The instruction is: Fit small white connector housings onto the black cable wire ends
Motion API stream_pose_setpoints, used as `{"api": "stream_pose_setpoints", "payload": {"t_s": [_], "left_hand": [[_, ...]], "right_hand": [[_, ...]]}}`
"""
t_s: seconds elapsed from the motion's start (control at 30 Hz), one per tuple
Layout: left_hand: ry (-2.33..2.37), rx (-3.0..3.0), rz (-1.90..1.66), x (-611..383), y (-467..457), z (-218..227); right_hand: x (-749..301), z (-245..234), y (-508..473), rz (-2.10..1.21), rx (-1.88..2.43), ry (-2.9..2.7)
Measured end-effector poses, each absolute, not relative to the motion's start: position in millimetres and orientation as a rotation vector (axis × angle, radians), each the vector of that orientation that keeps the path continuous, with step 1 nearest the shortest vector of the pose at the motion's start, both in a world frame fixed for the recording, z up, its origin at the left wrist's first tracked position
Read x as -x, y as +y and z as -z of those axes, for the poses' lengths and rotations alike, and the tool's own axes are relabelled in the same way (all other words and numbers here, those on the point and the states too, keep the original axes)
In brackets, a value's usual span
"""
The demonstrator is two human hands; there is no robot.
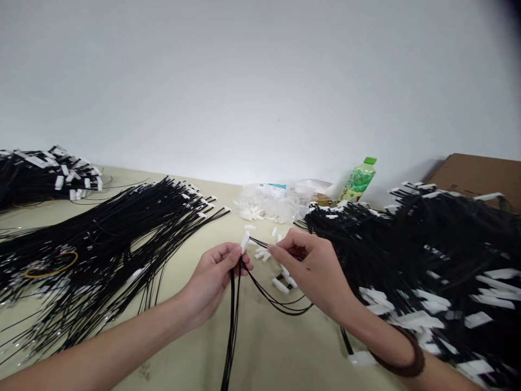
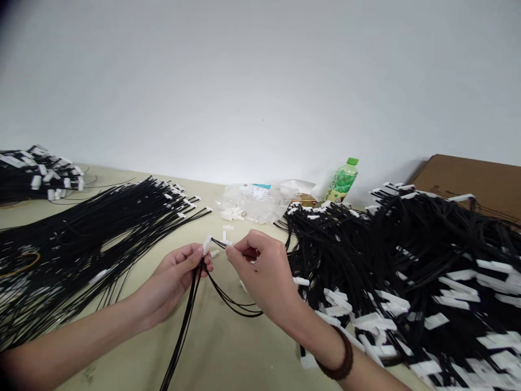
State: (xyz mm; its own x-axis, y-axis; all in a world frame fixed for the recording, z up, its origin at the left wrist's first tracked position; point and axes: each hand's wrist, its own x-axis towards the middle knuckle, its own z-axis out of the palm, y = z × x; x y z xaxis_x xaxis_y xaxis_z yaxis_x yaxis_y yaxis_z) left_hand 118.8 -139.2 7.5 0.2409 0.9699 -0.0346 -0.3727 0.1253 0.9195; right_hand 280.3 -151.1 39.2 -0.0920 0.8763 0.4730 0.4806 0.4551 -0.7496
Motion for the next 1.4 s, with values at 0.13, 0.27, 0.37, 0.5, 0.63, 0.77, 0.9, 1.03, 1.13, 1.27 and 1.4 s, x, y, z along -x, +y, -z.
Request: {"api": "stream_pose_setpoints", "payload": {"t_s": [0.13, 0.27, 0.37, 0.5, 0.63, 0.77, 0.9, 1.03, 1.13, 1.27, 1.4], "left_hand": [[0.821, -1.009, -1.139, -117.2, -137.7, -6.0], [0.818, -1.056, -1.141, -114.7, -134.1, -2.4], [0.820, -1.115, -1.122, -113.9, -132.1, -0.4], [0.784, -1.156, -1.084, -114.1, -131.9, 1.5], [0.742, -1.153, -1.083, -114.7, -133.1, 3.3], [0.742, -1.151, -1.078, -114.9, -135.0, 2.4], [0.724, -1.165, -1.088, -115.3, -137.2, -0.4], [0.712, -1.145, -1.096, -114.8, -137.1, 0.9], [0.680, -1.106, -1.135, -113.3, -132.7, 3.9], [0.651, -1.019, -1.229, -112.9, -126.3, 3.0], [0.640, -0.965, -1.294, -121.1, -128.6, -4.1]], "right_hand": [[-280.4, -38.6, -152.3, -0.416, 1.170, -1.821], [-281.5, -34.0, -149.5, -0.074, 1.027, -2.035], [-282.6, -30.4, -146.4, 0.027, 0.963, -2.061], [-283.7, -31.2, -144.0, -0.106, 0.858, -2.121], [-283.5, -37.9, -142.5, -0.271, 0.780, -2.166], [-282.1, -41.0, -140.3, -0.437, 0.781, -2.107], [-282.1, -35.4, -136.5, -0.632, 0.769, -2.017], [-282.4, -29.3, -135.3, -0.608, 0.735, -2.037], [-279.9, -27.9, -140.6, -0.217, 0.867, -2.037], [-272.7, -27.9, -155.4, 0.338, 0.828, -2.070], [-267.3, -27.5, -169.0, 0.612, 0.707, -2.251]]}}
